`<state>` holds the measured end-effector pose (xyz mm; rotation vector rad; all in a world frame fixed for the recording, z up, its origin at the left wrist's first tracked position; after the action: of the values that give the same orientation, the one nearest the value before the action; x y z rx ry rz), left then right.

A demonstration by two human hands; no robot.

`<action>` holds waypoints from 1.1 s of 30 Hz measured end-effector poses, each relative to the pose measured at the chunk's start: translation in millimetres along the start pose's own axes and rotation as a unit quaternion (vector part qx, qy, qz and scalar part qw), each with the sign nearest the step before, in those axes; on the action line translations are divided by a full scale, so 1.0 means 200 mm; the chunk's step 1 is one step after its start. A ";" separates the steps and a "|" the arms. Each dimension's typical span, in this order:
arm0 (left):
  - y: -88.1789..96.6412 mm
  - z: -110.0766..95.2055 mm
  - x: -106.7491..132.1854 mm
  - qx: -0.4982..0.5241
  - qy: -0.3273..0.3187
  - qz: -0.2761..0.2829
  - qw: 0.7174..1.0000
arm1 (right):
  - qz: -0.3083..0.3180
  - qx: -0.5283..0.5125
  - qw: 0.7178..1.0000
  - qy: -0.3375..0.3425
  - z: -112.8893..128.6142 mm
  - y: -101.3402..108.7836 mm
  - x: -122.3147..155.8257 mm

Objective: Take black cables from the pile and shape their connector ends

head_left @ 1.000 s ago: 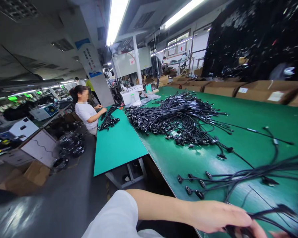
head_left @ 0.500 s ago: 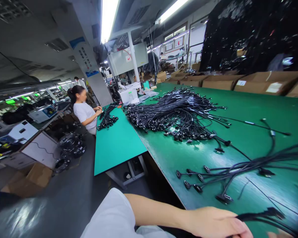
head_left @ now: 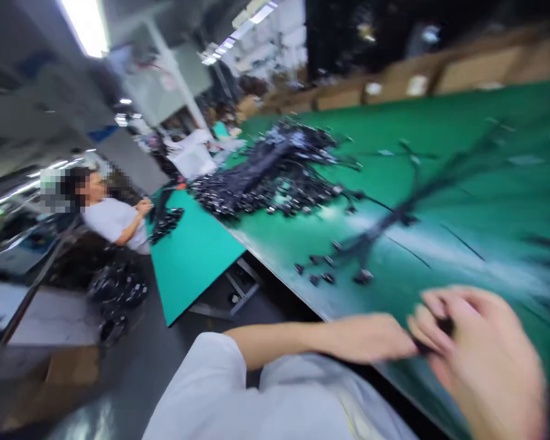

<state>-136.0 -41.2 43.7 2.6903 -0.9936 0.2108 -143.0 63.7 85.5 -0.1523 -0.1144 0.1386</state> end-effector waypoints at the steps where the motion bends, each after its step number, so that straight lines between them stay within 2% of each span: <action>1: -0.01 -0.03 0.01 0.033 -0.009 -0.030 0.999 | -0.028 -0.081 0.996 -0.005 0.03 0.00 0.00; 3: -0.02 -0.05 0.02 0.113 -0.027 -0.083 0.990 | 0.008 -0.173 0.985 -0.003 0.06 -0.01 -0.03; 4: -0.04 -0.04 0.01 0.163 -0.026 -0.084 0.983 | 0.013 -0.193 0.981 0.002 0.05 0.00 -0.06; 8: -0.09 0.00 -0.01 0.312 0.025 -0.048 0.949 | 0.006 -0.176 0.983 0.041 -0.03 0.10 -0.13; 13: -0.12 -0.06 -0.03 0.361 0.073 0.009 0.930 | 0.013 -0.152 0.985 0.082 -0.05 0.16 -0.13; 15: -0.12 -0.08 -0.04 0.382 0.085 0.012 0.920 | 0.020 -0.185 0.981 0.057 -0.05 0.18 -0.14; 18: -0.13 -0.08 -0.06 0.438 0.094 0.021 0.894 | 0.029 -0.245 0.969 -0.021 -0.05 0.21 -0.16; 21: -0.14 -0.08 -0.06 0.474 0.121 0.051 0.871 | 0.025 -0.249 0.968 -0.027 -0.04 0.23 -0.14; 27: -0.17 -0.04 -0.09 0.481 0.162 -0.011 0.861 | -0.014 -0.140 0.990 0.032 -0.09 0.24 -0.13; 30: -0.19 -0.03 -0.10 0.469 0.166 -0.014 0.868 | -0.058 -0.010 0.996 0.069 -0.13 0.30 -0.11; 31: -0.18 -0.03 -0.10 0.459 0.162 -0.013 0.874 | -0.079 0.064 0.989 0.107 -0.13 0.33 -0.10; 32: -0.18 -0.02 -0.10 0.445 0.158 -0.014 0.882 | -0.091 0.153 0.971 0.161 -0.12 0.36 -0.07; 33: -0.16 -0.01 -0.10 0.426 0.151 -0.020 0.892 | -0.085 0.251 0.937 0.227 -0.10 0.38 -0.04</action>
<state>-129.5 -5.2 35.3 3.2411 -0.8705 1.2846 -157.1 133.9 52.6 0.3376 0.3704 -0.0463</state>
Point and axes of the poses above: each hand's wrist, its own x-axis away from the middle knuckle, its own y-axis out of the back of the hand, z = x × y, the point moved 2 cm from there along -x, towards the middle knuckle, and after that the axes turned 3 degrees about -y, right-handed, at the moved point
